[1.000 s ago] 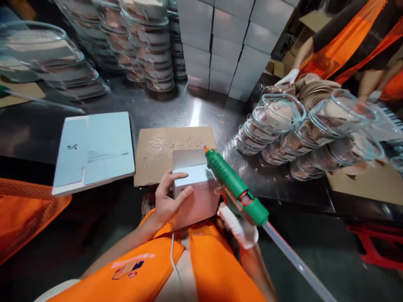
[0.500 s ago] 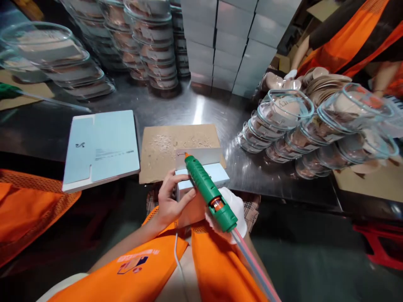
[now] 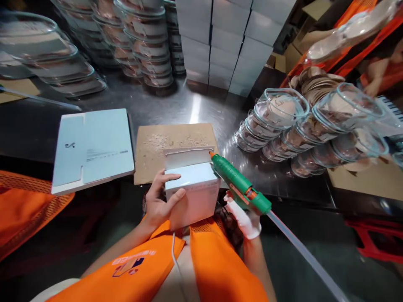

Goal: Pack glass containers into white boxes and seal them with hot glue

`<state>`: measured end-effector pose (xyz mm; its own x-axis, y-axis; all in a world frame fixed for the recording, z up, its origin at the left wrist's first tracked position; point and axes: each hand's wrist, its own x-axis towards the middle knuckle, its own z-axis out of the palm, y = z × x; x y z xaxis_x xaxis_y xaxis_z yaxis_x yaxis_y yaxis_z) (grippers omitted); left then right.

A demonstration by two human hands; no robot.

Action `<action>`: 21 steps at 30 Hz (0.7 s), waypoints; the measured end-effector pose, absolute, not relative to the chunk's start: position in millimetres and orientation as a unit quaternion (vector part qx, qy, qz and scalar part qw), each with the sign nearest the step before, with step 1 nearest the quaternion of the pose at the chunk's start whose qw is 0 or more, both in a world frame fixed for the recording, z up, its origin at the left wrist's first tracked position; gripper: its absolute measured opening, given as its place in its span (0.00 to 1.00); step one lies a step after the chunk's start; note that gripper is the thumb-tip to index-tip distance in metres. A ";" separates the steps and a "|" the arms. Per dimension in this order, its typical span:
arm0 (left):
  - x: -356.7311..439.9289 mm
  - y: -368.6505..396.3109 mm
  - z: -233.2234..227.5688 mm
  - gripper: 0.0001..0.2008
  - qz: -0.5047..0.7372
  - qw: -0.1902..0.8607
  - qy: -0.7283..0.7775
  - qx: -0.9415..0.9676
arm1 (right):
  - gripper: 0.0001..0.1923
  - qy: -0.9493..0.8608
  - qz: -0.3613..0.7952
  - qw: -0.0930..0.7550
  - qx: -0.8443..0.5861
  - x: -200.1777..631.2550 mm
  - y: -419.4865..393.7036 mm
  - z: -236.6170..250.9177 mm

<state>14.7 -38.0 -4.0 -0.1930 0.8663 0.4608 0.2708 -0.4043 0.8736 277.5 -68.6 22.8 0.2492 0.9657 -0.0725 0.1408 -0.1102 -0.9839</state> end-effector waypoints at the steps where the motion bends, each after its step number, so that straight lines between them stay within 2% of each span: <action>1: 12.8 -36.9 -4.9 0.13 0.604 0.261 0.487 0.574 | 0.18 -0.435 0.423 0.504 -0.614 280.4 -64.1 25.6; 3: 8.9 -33.9 -6.3 0.13 0.612 0.289 0.488 0.552 | 0.22 -0.400 0.442 0.520 -0.612 285.7 -48.2 29.1; 5: 5.9 -31.0 -6.8 0.14 0.616 0.311 0.491 0.532 | 0.27 -0.361 0.491 0.501 -0.615 287.8 -24.9 26.7; 8: 4.1 -28.6 -5.1 0.15 0.617 0.331 0.496 0.514 | 0.31 -0.344 0.553 0.391 -0.650 284.9 12.5 12.8; 12: 3.9 -29.3 -2.4 0.15 0.623 0.346 0.487 0.505 | 0.29 -0.381 0.523 0.282 -0.708 288.2 43.2 0.4; 16: 2.9 -28.9 -2.0 0.17 0.619 0.350 0.486 0.508 | 0.25 -0.421 0.430 0.211 -0.771 304.7 48.4 17.9; 17: 2.7 -28.3 -1.9 0.17 0.618 0.352 0.483 0.511 | 0.23 -0.436 0.391 0.208 -0.783 305.5 47.2 25.4; 19: 2.7 -27.1 -1.3 0.18 0.614 0.350 0.480 0.519 | 0.18 -0.477 0.333 0.259 -0.771 297.7 42.7 40.2; 21: 3.4 -26.2 -0.5 0.18 0.607 0.346 0.474 0.536 | 0.19 -0.513 0.369 0.344 -0.695 278.5 38.4 51.9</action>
